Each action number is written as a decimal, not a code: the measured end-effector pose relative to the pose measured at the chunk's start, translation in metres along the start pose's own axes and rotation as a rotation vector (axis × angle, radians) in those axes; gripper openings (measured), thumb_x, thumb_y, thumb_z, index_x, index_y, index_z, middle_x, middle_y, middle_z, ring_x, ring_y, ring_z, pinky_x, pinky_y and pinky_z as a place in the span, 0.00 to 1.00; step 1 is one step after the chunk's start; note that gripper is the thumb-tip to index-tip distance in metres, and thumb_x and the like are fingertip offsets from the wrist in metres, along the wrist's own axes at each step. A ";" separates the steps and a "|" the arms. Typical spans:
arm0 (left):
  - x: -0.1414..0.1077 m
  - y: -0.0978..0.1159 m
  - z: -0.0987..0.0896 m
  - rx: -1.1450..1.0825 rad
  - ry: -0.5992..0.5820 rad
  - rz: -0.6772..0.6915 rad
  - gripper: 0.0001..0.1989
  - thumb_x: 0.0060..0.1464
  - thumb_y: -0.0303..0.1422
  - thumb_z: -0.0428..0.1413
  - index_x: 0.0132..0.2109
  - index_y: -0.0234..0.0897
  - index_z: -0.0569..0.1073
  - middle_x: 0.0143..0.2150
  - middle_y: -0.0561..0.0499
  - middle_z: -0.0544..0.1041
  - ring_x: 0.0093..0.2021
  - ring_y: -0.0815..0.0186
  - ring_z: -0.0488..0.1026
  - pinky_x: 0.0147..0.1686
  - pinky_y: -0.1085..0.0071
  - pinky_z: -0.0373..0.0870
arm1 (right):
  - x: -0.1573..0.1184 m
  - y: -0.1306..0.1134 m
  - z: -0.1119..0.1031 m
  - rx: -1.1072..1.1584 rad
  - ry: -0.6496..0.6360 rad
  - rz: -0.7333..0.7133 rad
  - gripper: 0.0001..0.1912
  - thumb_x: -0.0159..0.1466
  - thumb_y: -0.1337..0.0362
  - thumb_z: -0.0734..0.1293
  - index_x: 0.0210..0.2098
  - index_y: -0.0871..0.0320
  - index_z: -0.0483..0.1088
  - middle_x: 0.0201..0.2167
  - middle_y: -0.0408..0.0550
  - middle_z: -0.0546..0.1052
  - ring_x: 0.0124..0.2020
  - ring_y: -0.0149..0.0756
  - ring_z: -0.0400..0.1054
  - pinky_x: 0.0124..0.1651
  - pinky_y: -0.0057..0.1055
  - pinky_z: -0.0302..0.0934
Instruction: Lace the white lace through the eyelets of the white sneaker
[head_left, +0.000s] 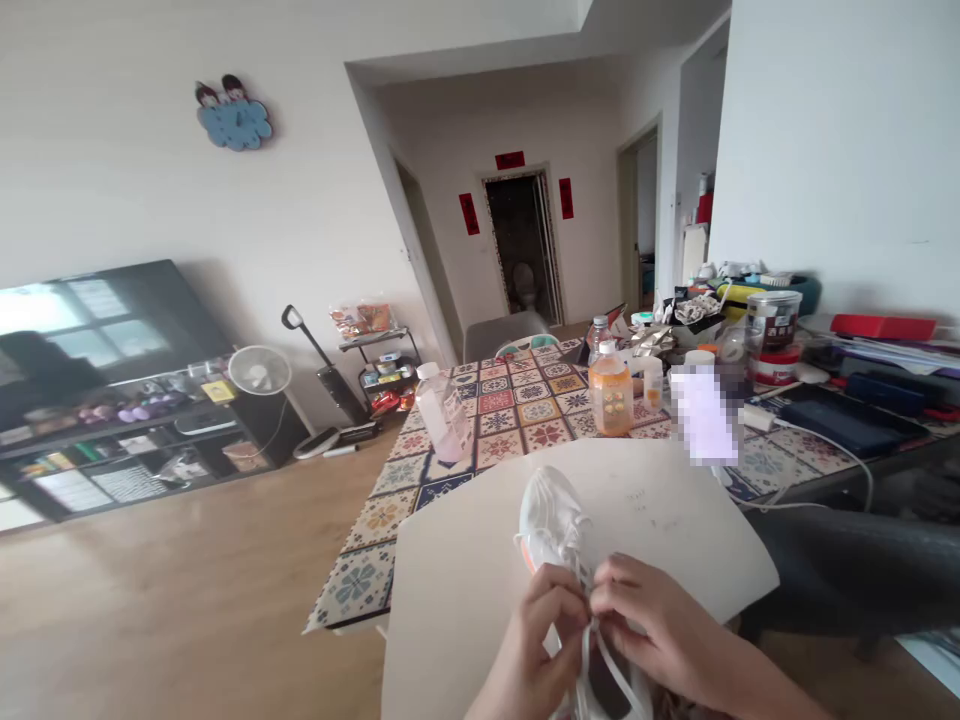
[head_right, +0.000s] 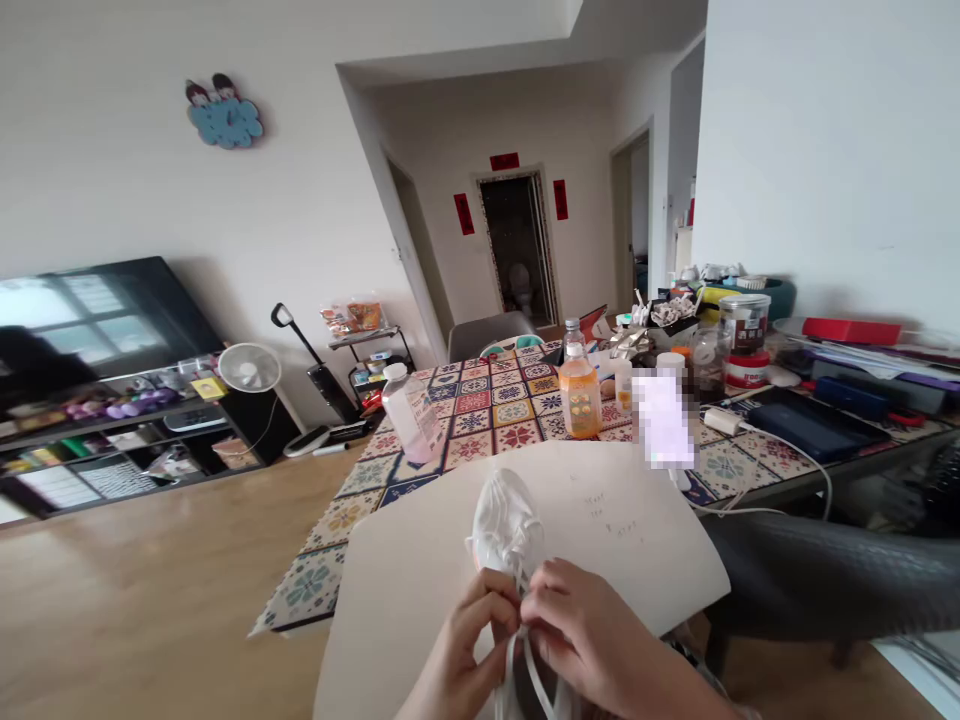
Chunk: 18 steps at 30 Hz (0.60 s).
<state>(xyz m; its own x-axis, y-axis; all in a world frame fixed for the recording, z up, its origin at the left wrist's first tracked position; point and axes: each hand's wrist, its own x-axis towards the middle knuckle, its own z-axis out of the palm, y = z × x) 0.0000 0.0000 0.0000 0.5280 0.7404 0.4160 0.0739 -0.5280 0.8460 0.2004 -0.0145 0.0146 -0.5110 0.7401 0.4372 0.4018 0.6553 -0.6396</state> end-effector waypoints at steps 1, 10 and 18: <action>0.000 0.000 -0.001 -0.009 -0.004 0.002 0.06 0.60 0.24 0.53 0.34 0.37 0.68 0.40 0.48 0.68 0.39 0.66 0.68 0.41 0.72 0.66 | 0.000 0.000 -0.002 0.064 -0.011 0.021 0.08 0.64 0.75 0.61 0.36 0.55 0.67 0.38 0.45 0.70 0.40 0.35 0.67 0.44 0.29 0.61; -0.009 -0.005 -0.012 -0.424 -0.010 0.044 0.20 0.61 0.47 0.57 0.29 0.36 0.70 0.39 0.49 0.66 0.42 0.62 0.66 0.44 0.67 0.63 | 0.000 0.021 -0.014 0.745 -0.090 0.054 0.24 0.62 0.42 0.69 0.27 0.58 0.67 0.33 0.44 0.67 0.36 0.36 0.63 0.43 0.32 0.58; -0.018 0.017 -0.031 -0.692 0.351 0.248 0.30 0.54 0.49 0.62 0.17 0.34 0.60 0.28 0.52 0.61 0.31 0.67 0.63 0.33 0.71 0.65 | -0.007 0.011 -0.025 1.138 0.614 0.048 0.15 0.65 0.52 0.70 0.29 0.54 0.67 0.16 0.37 0.59 0.20 0.31 0.54 0.25 0.26 0.54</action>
<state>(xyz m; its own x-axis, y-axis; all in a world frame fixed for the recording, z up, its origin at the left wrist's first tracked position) -0.0342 -0.0100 0.0174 0.1556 0.7839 0.6011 -0.6102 -0.4022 0.6825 0.2274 -0.0086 0.0204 0.0377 0.9059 0.4219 -0.6137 0.3542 -0.7056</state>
